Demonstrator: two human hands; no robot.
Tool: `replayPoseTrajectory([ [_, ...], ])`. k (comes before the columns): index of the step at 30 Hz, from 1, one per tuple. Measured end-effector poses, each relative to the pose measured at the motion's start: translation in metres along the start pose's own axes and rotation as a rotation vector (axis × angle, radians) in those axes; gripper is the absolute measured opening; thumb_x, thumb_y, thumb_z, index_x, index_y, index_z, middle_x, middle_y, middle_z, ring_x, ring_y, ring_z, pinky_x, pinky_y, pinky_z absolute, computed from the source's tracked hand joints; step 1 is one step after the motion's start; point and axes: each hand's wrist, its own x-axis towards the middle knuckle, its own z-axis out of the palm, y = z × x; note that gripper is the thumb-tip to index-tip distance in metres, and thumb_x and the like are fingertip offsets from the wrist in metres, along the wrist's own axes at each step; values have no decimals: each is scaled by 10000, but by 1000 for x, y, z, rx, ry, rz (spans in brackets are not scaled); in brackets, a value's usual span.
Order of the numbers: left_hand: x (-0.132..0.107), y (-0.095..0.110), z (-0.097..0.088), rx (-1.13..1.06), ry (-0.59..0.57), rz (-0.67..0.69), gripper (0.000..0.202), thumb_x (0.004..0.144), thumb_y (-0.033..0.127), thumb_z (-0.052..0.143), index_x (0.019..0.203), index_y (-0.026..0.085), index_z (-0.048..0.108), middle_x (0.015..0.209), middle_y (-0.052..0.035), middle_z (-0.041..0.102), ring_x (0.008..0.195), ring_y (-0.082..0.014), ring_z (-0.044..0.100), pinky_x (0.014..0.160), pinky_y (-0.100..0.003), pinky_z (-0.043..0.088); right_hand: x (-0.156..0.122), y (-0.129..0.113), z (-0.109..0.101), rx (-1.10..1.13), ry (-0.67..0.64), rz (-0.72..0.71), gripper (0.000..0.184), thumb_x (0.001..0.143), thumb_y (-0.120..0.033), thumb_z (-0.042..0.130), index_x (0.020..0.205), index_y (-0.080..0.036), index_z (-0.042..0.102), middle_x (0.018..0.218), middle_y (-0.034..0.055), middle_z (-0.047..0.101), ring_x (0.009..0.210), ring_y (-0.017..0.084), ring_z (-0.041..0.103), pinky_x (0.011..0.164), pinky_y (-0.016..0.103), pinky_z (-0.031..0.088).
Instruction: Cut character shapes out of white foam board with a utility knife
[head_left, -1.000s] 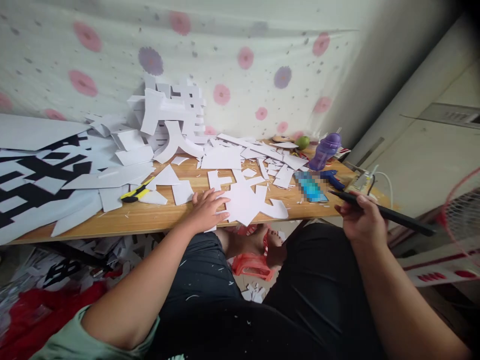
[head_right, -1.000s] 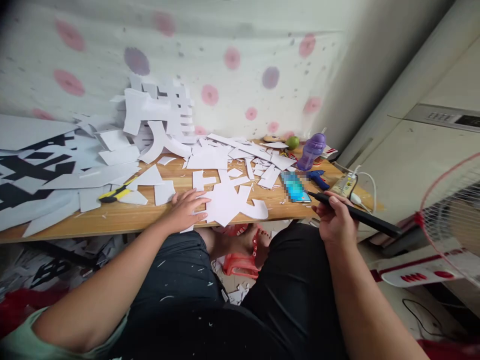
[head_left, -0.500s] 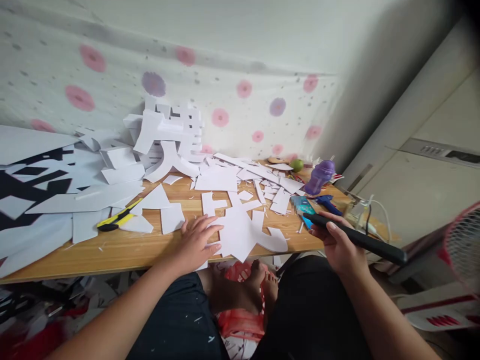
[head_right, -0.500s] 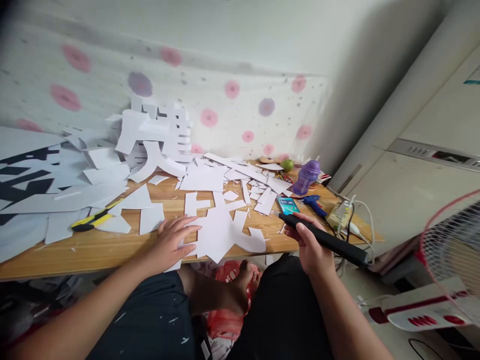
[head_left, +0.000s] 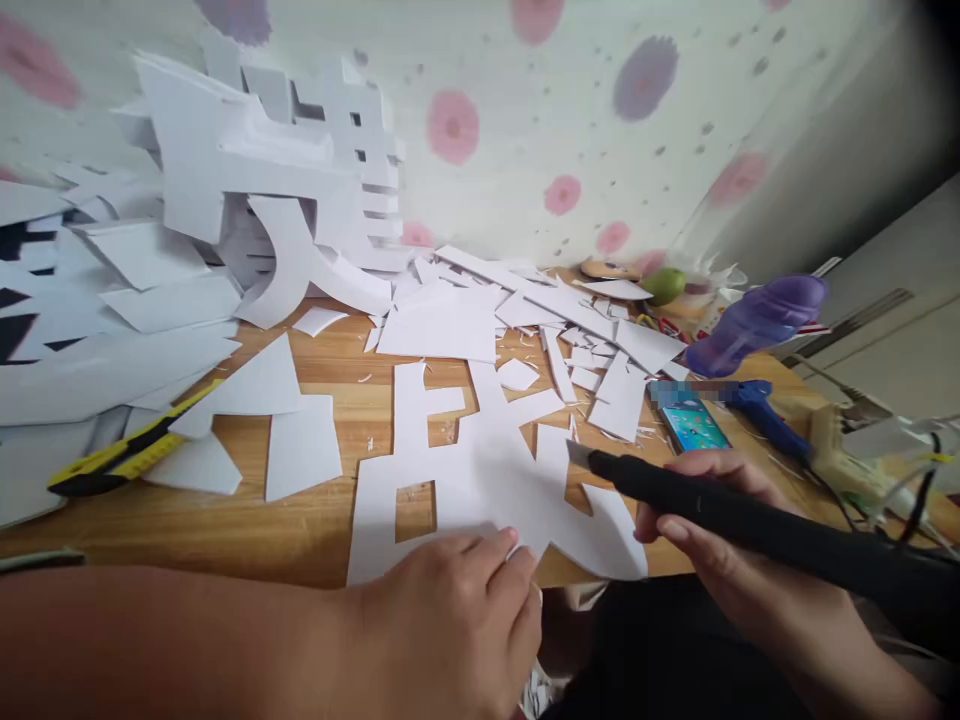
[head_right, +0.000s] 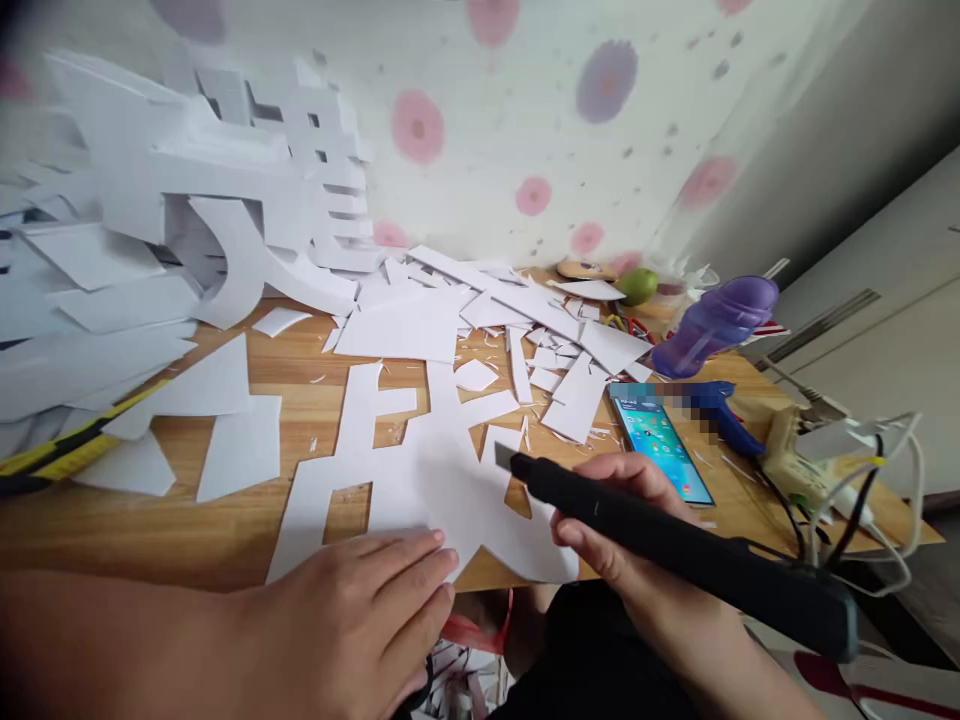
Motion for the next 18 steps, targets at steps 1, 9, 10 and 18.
replayPoseTrajectory([
  [1,-1,-3,5,3,34,8,265,908,285,516,1018,115,686,1075,-123,715,993,-255,660,813,-359,569,0,-1,4,-12,-17,24,327,784,-281,770,1055,-273,587,769,21,726,674,172,687,626,271,569],
  [9,-15,-21,28,-128,198,-17,154,888,169,540,923,198,687,1058,-22,733,974,-186,663,745,-255,564,7,-1,29,196,-48,183,235,835,-314,717,1055,-362,646,645,-1,707,612,193,700,521,276,578],
  [10,-16,-22,27,-148,98,-38,177,901,176,524,973,189,685,1089,-33,726,1008,-191,656,782,-267,561,7,2,29,216,-21,198,247,821,-304,730,1051,-361,658,681,9,714,659,208,710,530,283,583],
  [18,-24,-18,41,-166,15,-122,236,930,132,456,1008,128,679,1089,-78,728,1034,-195,667,833,-269,568,10,11,29,217,81,207,304,805,-396,727,1098,-330,686,739,41,719,586,221,688,515,329,578],
])
